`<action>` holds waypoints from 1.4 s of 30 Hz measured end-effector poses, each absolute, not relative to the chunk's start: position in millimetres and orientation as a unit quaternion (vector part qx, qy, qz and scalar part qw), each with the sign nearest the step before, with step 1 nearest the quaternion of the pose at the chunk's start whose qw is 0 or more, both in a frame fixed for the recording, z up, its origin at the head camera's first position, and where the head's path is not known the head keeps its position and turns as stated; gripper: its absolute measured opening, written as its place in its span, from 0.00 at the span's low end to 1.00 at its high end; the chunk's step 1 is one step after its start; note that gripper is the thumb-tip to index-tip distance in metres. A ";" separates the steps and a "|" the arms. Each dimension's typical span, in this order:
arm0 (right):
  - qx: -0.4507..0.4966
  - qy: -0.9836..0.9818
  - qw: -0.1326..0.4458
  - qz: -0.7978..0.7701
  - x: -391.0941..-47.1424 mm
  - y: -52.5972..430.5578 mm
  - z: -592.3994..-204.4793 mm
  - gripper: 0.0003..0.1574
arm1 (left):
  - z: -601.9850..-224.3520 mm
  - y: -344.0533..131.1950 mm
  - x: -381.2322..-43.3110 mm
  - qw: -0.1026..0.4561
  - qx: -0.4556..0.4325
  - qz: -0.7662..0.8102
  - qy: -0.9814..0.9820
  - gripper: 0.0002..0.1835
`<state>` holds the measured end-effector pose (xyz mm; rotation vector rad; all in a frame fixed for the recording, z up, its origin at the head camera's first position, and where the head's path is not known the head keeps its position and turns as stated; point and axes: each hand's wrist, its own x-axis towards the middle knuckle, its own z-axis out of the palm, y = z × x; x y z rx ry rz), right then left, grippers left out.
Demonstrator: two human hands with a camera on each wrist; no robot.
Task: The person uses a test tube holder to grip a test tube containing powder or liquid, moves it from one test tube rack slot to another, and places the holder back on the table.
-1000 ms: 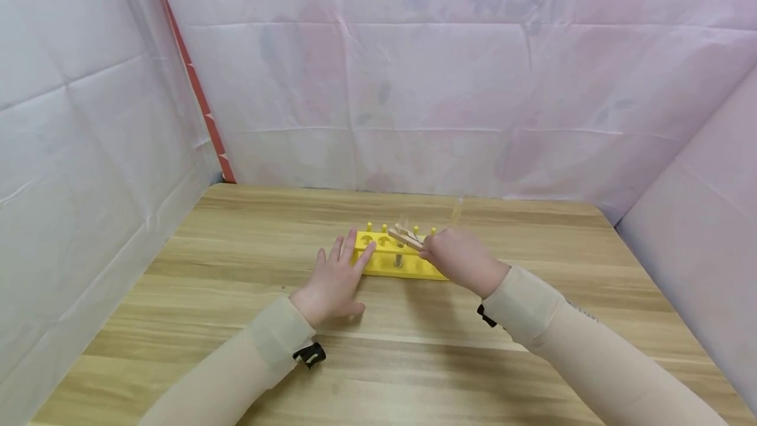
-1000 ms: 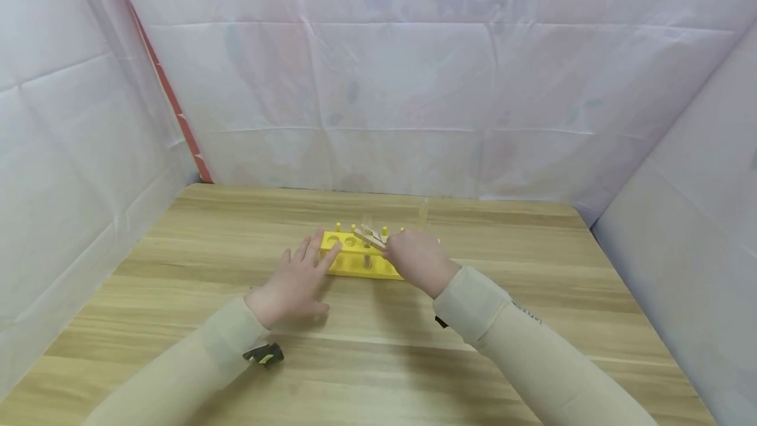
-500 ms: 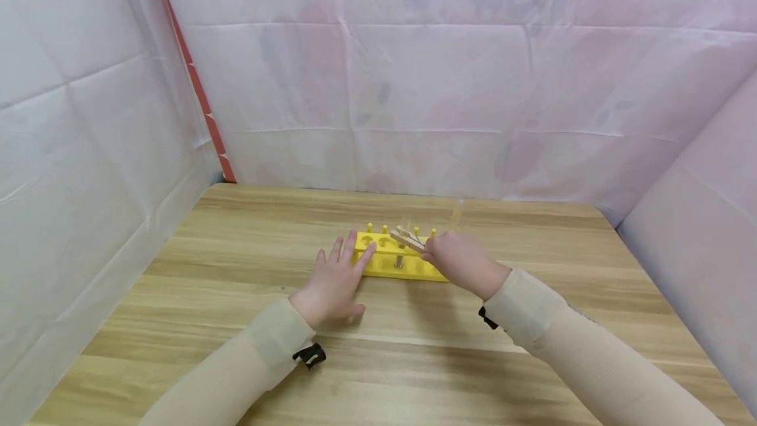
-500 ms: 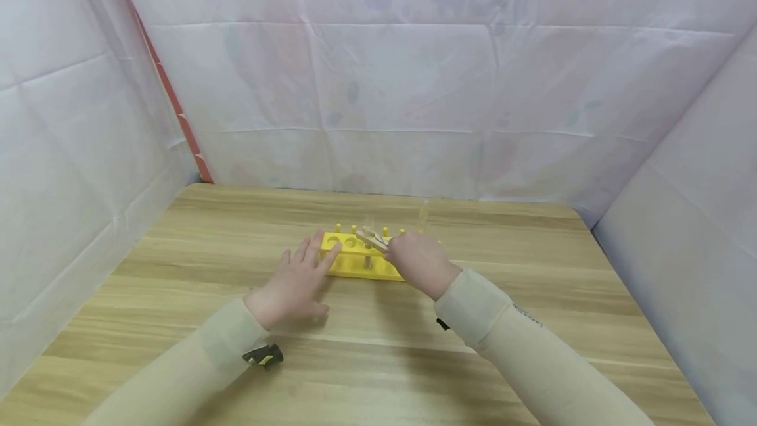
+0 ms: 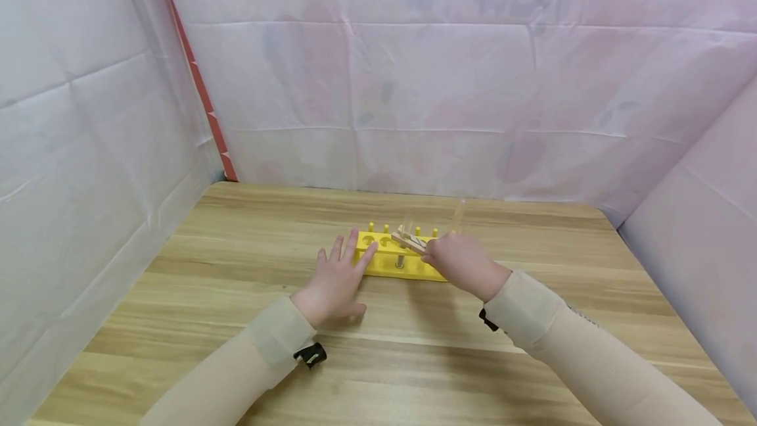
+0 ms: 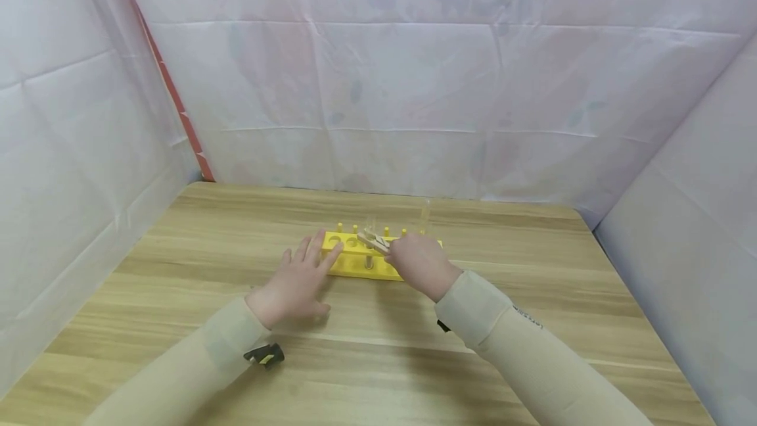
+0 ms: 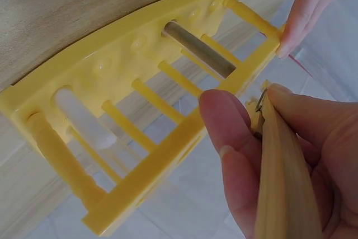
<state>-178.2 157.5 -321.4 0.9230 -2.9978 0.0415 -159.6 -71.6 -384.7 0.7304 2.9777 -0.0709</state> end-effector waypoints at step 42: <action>0.287 -0.957 0.008 0.029 -178.2 161.1 -328.1 0.15 | -384.1 -71.7 -161.9 0.046 0.239 -0.015 0.970 0.60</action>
